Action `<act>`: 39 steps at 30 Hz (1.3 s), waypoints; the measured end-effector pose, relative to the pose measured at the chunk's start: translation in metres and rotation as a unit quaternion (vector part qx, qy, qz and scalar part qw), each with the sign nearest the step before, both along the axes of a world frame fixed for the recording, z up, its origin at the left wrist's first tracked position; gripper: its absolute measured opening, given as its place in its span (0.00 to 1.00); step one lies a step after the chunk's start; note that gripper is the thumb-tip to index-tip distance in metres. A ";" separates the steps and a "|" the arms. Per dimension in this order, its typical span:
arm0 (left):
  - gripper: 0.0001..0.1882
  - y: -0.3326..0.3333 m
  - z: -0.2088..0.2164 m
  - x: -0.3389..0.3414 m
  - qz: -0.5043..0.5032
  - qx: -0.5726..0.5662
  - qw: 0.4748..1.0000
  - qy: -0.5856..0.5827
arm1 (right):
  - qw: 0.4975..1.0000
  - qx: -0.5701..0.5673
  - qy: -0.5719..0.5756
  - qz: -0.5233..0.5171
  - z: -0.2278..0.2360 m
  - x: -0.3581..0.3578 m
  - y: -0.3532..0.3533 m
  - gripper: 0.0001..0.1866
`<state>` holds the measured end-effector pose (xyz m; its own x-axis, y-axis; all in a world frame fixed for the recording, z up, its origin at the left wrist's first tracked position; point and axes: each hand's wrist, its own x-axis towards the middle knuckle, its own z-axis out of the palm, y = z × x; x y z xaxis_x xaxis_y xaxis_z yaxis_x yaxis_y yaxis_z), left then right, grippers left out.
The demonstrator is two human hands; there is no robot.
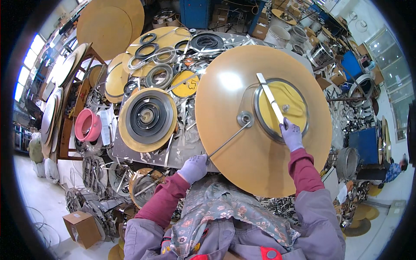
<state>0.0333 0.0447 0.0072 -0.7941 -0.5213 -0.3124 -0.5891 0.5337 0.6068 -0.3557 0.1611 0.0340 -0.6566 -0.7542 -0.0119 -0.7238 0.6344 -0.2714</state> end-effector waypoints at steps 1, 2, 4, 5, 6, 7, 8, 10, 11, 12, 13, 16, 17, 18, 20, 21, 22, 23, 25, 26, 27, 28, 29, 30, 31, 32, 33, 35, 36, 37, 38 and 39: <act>0.11 -0.002 0.000 -0.005 -0.006 -0.003 1.000 0.013 | 0.999 -0.010 0.022 0.023 -0.007 -0.001 0.005 0.20; 0.11 -0.003 -0.002 -0.010 -0.011 0.000 1.000 0.005 | 0.999 0.002 0.021 0.024 -0.009 0.000 0.010 0.20; 0.11 -0.006 -0.006 -0.019 -0.021 0.004 1.000 -0.011 | 0.999 0.023 0.019 0.027 -0.002 0.010 0.014 0.20; 0.11 -0.007 -0.007 -0.021 -0.022 0.007 1.000 -0.016 | 0.999 0.012 0.025 0.035 -0.009 0.007 0.020 0.20; 0.11 -0.008 -0.007 -0.022 -0.024 0.009 0.999 -0.022 | 0.999 0.025 0.016 0.036 -0.008 0.008 0.023 0.20; 0.11 -0.008 -0.007 -0.024 -0.025 0.011 0.999 -0.027 | 0.999 0.038 0.007 0.036 -0.006 0.009 0.025 0.20; 0.11 -0.009 -0.006 -0.026 -0.025 0.015 0.999 -0.033 | 0.998 0.052 -0.002 0.036 -0.003 0.010 0.027 0.21; 0.11 -0.008 -0.004 -0.029 -0.026 0.024 0.998 -0.043 | 0.998 0.039 0.003 0.040 0.002 0.017 0.033 0.21; 0.12 -0.007 -0.004 -0.029 -0.022 0.022 0.999 -0.035 | 0.999 0.033 0.006 0.041 0.005 0.021 0.037 0.21; 0.12 -0.006 -0.003 -0.028 -0.019 0.020 0.999 -0.028 | 0.999 0.019 -0.002 0.047 0.008 0.024 0.042 0.20; 0.12 -0.005 -0.002 -0.028 -0.015 0.018 1.000 -0.020 | 0.999 0.004 -0.010 0.054 0.010 0.027 0.047 0.20; 0.12 -0.009 0.004 -0.023 -0.006 0.032 0.999 -0.042 | 0.995 -0.073 -0.022 0.063 0.017 0.042 0.069 0.22; 0.12 -0.011 0.002 -0.020 -0.004 0.028 0.999 -0.036 | 0.992 -0.104 -0.025 0.066 0.017 0.048 0.077 0.22; 0.12 -0.013 -0.002 -0.018 -0.002 0.024 0.999 -0.030 | 0.991 -0.117 -0.044 0.048 0.014 0.061 0.081 0.23; 0.12 -0.015 -0.002 -0.017 -0.007 0.025 0.999 -0.018 | 0.987 -0.140 -0.078 0.007 0.008 0.094 0.086 0.23; 0.12 -0.015 0.003 -0.016 -0.011 0.027 0.999 -0.014 | 0.990 -0.107 -0.088 0.004 0.001 0.101 0.092 0.23; 0.12 -0.018 0.006 -0.016 -0.015 0.025 0.999 -0.013 | 0.992 -0.078 -0.102 0.002 -0.012 0.106 0.095 0.23; 0.12 -0.023 0.006 -0.018 -0.023 0.027 0.999 -0.018 | 0.992 -0.049 -0.115 0.001 -0.022 0.108 0.097 0.23; 0.12 -0.026 0.006 -0.017 -0.036 0.038 0.998 -0.032 | 0.984 -0.158 -0.075 0.016 -0.021 0.112 0.088 0.23; 0.11 -0.025 0.003 -0.015 -0.023 0.046 0.998 -0.034 | 0.975 -0.213 -0.055 0.023 -0.019 0.114 0.085 0.23; 0.10 -0.026 0.001 -0.016 -0.013 0.051 0.998 -0.032 | 0.986 -0.139 -0.094 -0.007 -0.011 0.120 0.084 0.22; 0.09 -0.027 0.000 -0.017 -0.003 0.056 0.998 -0.030 | 0.988 -0.123 -0.095 -0.002 -0.015 0.118 0.088 0.22; 0.09 -0.029 0.000 -0.017 -0.004 0.046 0.999 -0.029 | 0.989 -0.108 -0.097 0.002 -0.023 0.113 0.095 0.22; 0.10 -0.031 0.000 -0.018 -0.002 0.035 0.999 -0.028 | 0.991 -0.094 -0.098 0.008 -0.028 0.105 0.099 0.21; 0.10 -0.028 -0.001 -0.014 0.003 0.030 0.999 -0.033 | 0.985 -0.080 -0.151 -0.015 -0.008 0.100 0.097 0.21; 0.10 -0.027 0.001 -0.011 0.010 0.038 0.999 -0.036 | 0.973 -0.087 -0.211 -0.030 0.000 0.094 0.105 0.22; 0.11 -0.030 0.006 -0.014 0.011 0.044 0.998 -0.034 | 0.958 -0.097 -0.264 -0.050 0.010 0.082 0.116 0.22; 0.11 -0.032 0.009 -0.016 0.021 0.056 0.998 -0.027 | 0.908 -0.078 -0.401 -0.095 0.040 0.065 0.138 0.23; 0.12 -0.033 0.008 -0.015 0.028 0.062 0.997 -0.023 | 0.866 -0.050 -0.482 -0.122 0.061 0.061 0.150 0.23; 0.12 -0.033 0.007 -0.015 0.034 0.066 0.997 -0.019 | 0.817 -0.022 -0.557 -0.148 0.080 0.059 0.156 0.23; 0.12 -0.031 0.003 -0.015 0.037 0.065 0.997 -0.011 | 0.809 -0.045 -0.568 -0.148 0.093 0.059 0.150 0.22; 0.12 -0.030 -0.002 -0.015 0.044 0.060 0.997 -0.005 | 0.799 -0.067 -0.580 -0.143 0.102 0.059 0.142 0.21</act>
